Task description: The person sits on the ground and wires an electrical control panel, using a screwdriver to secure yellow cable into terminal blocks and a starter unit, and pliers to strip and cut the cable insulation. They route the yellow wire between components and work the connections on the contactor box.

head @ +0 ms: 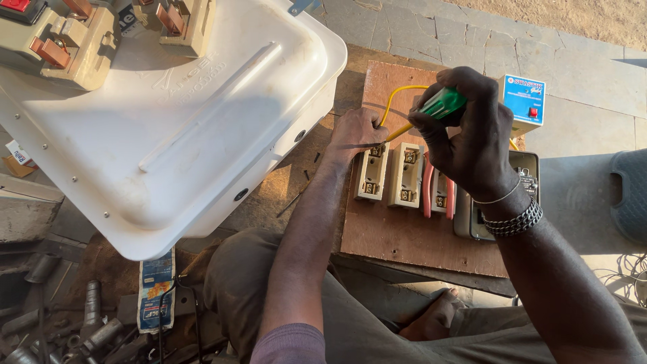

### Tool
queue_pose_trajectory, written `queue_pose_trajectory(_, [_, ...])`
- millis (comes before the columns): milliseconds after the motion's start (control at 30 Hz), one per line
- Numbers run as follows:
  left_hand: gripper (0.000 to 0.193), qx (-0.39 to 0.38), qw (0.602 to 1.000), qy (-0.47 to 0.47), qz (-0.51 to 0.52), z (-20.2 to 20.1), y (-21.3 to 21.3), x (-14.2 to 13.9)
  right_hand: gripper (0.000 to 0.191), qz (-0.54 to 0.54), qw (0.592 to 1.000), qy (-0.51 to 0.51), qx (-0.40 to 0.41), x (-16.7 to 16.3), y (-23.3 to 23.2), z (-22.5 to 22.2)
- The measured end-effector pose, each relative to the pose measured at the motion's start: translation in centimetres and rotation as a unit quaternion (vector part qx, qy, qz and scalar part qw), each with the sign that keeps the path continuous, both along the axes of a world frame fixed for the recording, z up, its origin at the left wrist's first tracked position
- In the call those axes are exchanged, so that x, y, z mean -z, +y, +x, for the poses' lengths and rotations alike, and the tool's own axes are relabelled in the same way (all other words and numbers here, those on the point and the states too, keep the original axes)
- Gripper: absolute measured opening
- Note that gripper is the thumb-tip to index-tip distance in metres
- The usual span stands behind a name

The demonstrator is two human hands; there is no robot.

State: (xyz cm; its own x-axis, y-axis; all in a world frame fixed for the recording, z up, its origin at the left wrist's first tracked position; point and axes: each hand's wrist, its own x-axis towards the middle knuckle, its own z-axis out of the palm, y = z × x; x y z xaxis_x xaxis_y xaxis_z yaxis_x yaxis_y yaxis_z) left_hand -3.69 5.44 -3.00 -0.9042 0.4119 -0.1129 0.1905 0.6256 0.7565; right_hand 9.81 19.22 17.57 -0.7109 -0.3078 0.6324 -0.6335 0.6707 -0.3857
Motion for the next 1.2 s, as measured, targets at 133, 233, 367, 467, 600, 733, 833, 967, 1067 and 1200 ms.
queue_pose_trajectory(133, [0.025, -0.007, 1.000, -0.026, -0.006, 0.4, -0.1, -1.0, 0.047, 0.009, 1.000, 0.010, 0.007, 0.2, -0.1, 0.2])
queue_pose_trajectory(233, [0.026, -0.006, 1.000, -0.009, -0.012, 0.6, -0.1, -1.6, 0.048, 0.017, 0.999, 0.025, 0.011, 0.5, -0.2, 0.2])
queue_pose_trajectory(367, [0.025, -0.010, 1.000, -0.012, -0.006, 0.7, -0.2, -1.6, 0.048, 0.014, 0.999, 0.033, 0.014, 0.7, -0.1, 0.1])
queue_pose_trajectory(467, [0.026, -0.007, 1.000, -0.006, -0.010, 0.5, -0.1, -1.3, 0.048, 0.021, 0.999, 0.043, 0.019, 0.7, 0.2, 0.1])
queue_pose_trajectory(600, [0.025, -0.004, 1.000, -0.004, -0.017, 0.1, 0.1, -0.6, 0.048, 0.030, 0.998, 0.046, 0.034, 1.0, 0.6, 0.0])
queue_pose_trajectory(733, [0.024, -0.007, 1.000, -0.004, -0.009, 0.0, 0.2, 0.3, 0.055, 0.006, 0.998, 0.067, 0.020, 1.6, 0.8, -0.6])
queue_pose_trajectory(833, [0.027, -0.003, 1.000, 0.005, 0.009, -0.1, 0.0, 0.8, 0.072, 0.080, 0.974, 0.196, 0.080, 2.0, 1.2, -1.4])
queue_pose_trajectory(967, [0.025, 0.007, 0.998, 0.002, 0.062, -0.4, -0.2, 1.4, 0.073, 0.064, 0.990, 0.117, 0.050, 1.8, 1.8, -1.7])
queue_pose_trajectory(1067, [0.025, 0.007, 0.998, 0.013, 0.057, -0.6, -0.3, 1.7, 0.064, 0.018, 0.994, 0.103, 0.032, 1.5, 1.6, -1.4])
queue_pose_trajectory(1200, [0.026, -0.002, 0.998, 0.016, 0.053, -0.6, -0.3, 2.0, 0.070, 0.028, 0.994, 0.100, 0.042, 0.9, 0.9, -1.2])
